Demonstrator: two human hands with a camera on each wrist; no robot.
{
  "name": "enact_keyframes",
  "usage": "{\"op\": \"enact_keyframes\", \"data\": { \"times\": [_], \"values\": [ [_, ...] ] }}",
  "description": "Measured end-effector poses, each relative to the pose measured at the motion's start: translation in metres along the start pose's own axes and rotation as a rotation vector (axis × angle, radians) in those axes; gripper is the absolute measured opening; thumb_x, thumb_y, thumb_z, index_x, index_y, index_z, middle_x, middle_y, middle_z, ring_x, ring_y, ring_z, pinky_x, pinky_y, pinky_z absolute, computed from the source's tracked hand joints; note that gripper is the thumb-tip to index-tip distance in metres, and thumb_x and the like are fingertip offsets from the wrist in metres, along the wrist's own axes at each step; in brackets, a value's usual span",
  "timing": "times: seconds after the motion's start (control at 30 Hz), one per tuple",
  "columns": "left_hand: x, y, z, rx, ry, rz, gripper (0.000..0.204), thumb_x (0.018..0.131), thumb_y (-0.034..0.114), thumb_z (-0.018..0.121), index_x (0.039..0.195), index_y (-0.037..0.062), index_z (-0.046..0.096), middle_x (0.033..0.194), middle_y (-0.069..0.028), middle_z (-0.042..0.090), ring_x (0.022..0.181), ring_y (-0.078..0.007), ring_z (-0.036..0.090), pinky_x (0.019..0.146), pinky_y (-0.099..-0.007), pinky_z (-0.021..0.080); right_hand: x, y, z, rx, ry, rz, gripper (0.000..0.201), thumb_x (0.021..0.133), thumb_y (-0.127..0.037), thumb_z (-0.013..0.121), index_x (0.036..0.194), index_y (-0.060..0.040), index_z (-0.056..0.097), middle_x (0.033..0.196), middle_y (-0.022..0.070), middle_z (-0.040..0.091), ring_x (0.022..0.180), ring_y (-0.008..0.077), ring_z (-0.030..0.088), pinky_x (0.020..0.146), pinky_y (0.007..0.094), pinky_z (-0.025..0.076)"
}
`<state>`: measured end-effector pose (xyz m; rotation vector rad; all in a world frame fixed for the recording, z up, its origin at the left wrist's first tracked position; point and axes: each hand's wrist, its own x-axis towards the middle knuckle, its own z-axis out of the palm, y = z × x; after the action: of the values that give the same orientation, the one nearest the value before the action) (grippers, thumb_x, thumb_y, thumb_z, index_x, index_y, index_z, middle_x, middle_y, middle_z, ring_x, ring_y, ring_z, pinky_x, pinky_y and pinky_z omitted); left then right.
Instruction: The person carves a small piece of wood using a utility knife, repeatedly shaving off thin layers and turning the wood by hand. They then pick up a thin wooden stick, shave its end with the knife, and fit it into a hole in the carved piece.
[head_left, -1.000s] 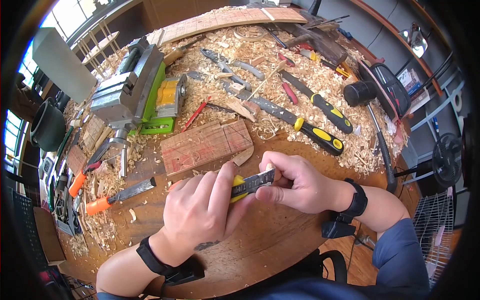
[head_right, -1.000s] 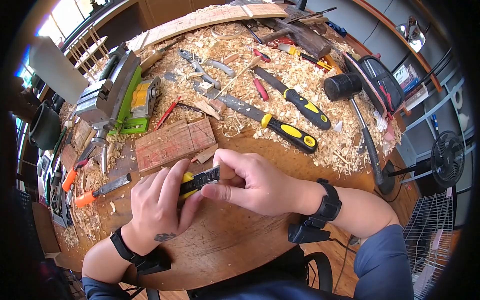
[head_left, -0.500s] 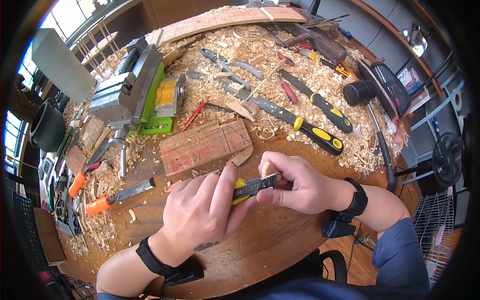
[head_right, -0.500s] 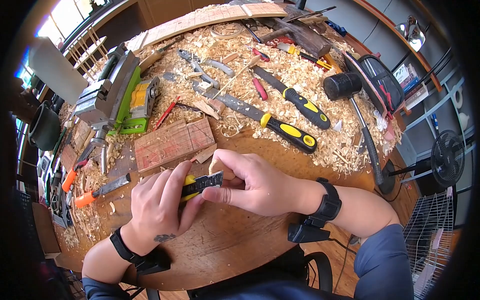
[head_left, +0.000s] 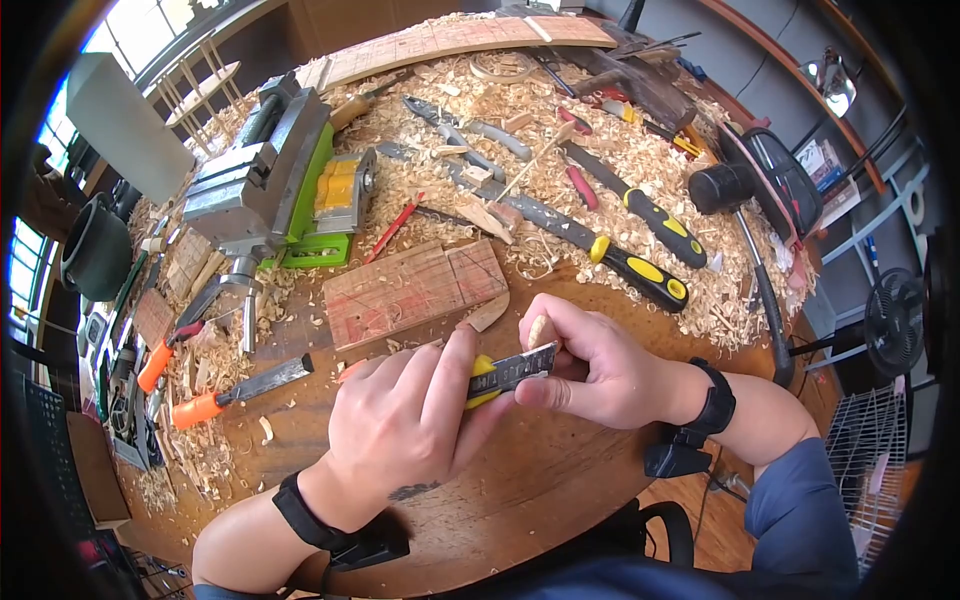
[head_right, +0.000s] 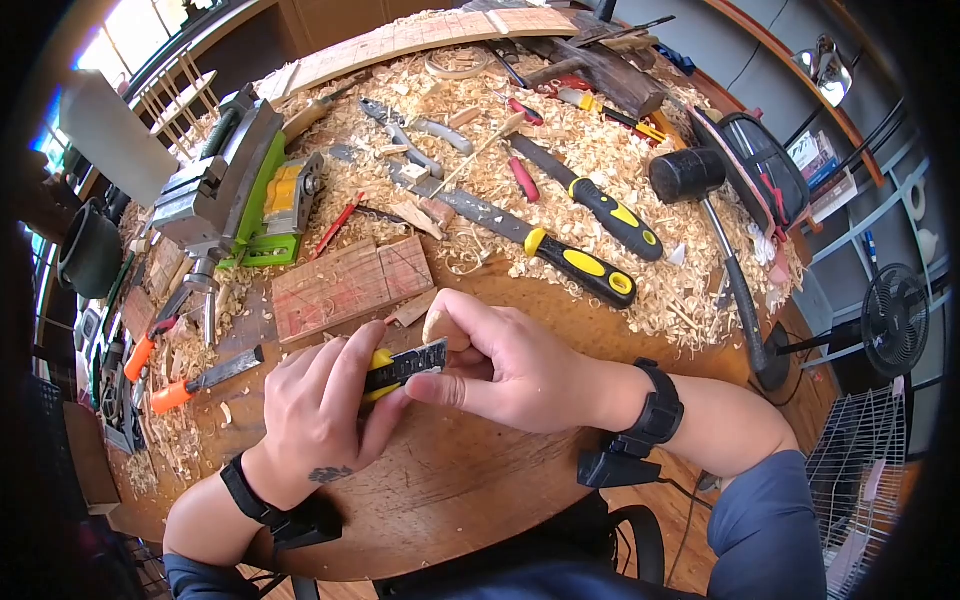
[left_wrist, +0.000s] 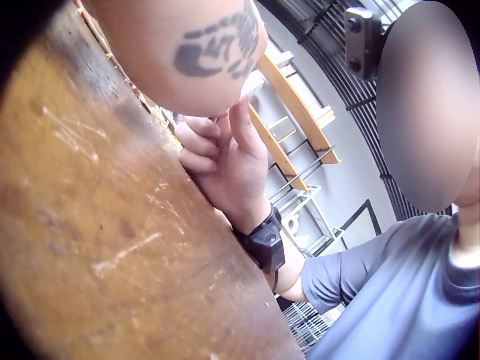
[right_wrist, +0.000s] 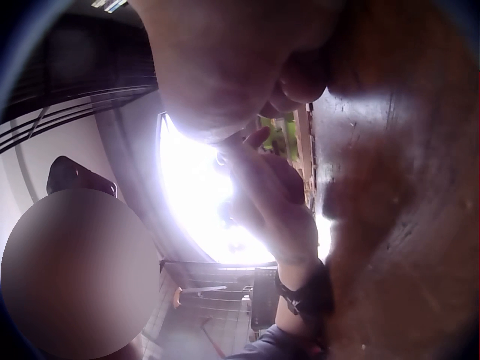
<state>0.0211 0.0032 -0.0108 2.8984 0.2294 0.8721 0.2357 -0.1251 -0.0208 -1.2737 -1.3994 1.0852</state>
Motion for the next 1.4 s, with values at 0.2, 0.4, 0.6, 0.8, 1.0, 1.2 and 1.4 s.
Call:
{"op": "enact_keyframes", "data": {
  "times": [0.2, 0.4, 0.6, 0.8, 1.0, 1.2, 1.4],
  "values": [
    [0.0003, 0.0004, 0.0000, 0.000, -0.011, 0.011, 0.056, 0.093, 0.037, 0.083, 0.125, -0.0067, 0.068, 0.081, -0.0062, 0.066, 0.060, -0.0187, 0.065, 0.054, -0.0324, 0.051, 0.0004, -0.0054, -0.0007, 0.047, -0.028, 0.049, 0.037, 0.105, -0.034, 0.079, 0.111, -0.0074, 0.054, 0.070, -0.0028, 0.047, 0.065, 0.0058, 0.042, 0.059, 0.0282, 0.035],
    [0.0005, 0.0008, -0.0004, 0.008, -0.010, 0.013, 0.056, 0.092, 0.036, 0.083, 0.125, -0.0068, 0.068, 0.081, -0.0065, 0.066, 0.060, -0.0190, 0.065, 0.054, -0.0322, 0.051, -0.0010, -0.0067, -0.0026, -0.048, -0.025, 0.043, 0.036, 0.106, -0.035, 0.078, 0.103, -0.0061, 0.056, 0.066, -0.0006, 0.046, 0.062, 0.0065, 0.042, 0.056, 0.0295, 0.034],
    [-0.0009, 0.0002, 0.0002, -0.004, -0.003, -0.008, 0.057, 0.093, 0.037, 0.083, 0.126, -0.0071, 0.068, 0.078, -0.0062, 0.066, 0.060, -0.0191, 0.065, 0.054, -0.0325, 0.051, -0.0025, -0.0046, -0.0020, -0.102, -0.041, 0.035, 0.039, 0.105, -0.037, 0.078, 0.100, -0.0059, 0.055, 0.067, -0.0003, 0.047, 0.062, 0.0055, 0.041, 0.054, 0.0300, 0.034],
    [-0.0001, -0.0001, -0.0004, -0.002, -0.009, 0.008, 0.058, 0.093, 0.038, 0.083, 0.126, -0.0073, 0.068, 0.078, -0.0064, 0.067, 0.061, -0.0189, 0.066, 0.054, -0.0324, 0.051, 0.0006, -0.0031, 0.0029, 0.092, 0.007, -0.036, 0.037, 0.107, -0.036, 0.076, 0.110, -0.0068, 0.054, 0.071, -0.0015, 0.048, 0.065, 0.0059, 0.042, 0.058, 0.0282, 0.036],
    [-0.0002, 0.0002, 0.0001, 0.003, -0.019, 0.004, 0.058, 0.092, 0.038, 0.083, 0.126, -0.0073, 0.068, 0.078, -0.0066, 0.067, 0.061, -0.0192, 0.067, 0.054, -0.0321, 0.052, 0.0000, -0.0035, -0.0013, 0.004, -0.035, -0.003, 0.036, 0.106, -0.034, 0.077, 0.111, -0.0066, 0.055, 0.069, -0.0014, 0.047, 0.064, 0.0065, 0.041, 0.058, 0.0287, 0.034],
    [-0.0007, -0.0001, 0.0016, -0.007, -0.010, -0.002, 0.058, 0.093, 0.038, 0.082, 0.127, -0.0072, 0.068, 0.078, -0.0069, 0.067, 0.060, -0.0195, 0.066, 0.054, -0.0326, 0.052, -0.0030, -0.0058, -0.0011, -0.051, -0.019, 0.053, 0.038, 0.105, -0.035, 0.078, 0.101, -0.0058, 0.055, 0.064, 0.0013, 0.047, 0.059, 0.0080, 0.041, 0.054, 0.0309, 0.034],
    [-0.0013, 0.0001, 0.0002, -0.020, -0.007, -0.010, 0.058, 0.093, 0.037, 0.082, 0.127, -0.0074, 0.068, 0.077, -0.0062, 0.066, 0.060, -0.0191, 0.066, 0.054, -0.0326, 0.052, -0.0017, -0.0034, -0.0016, -0.161, -0.038, -0.023, 0.038, 0.106, -0.035, 0.078, 0.103, -0.0055, 0.054, 0.068, 0.0012, 0.051, 0.063, 0.0065, 0.045, 0.057, 0.0291, 0.038]
  ]
}}
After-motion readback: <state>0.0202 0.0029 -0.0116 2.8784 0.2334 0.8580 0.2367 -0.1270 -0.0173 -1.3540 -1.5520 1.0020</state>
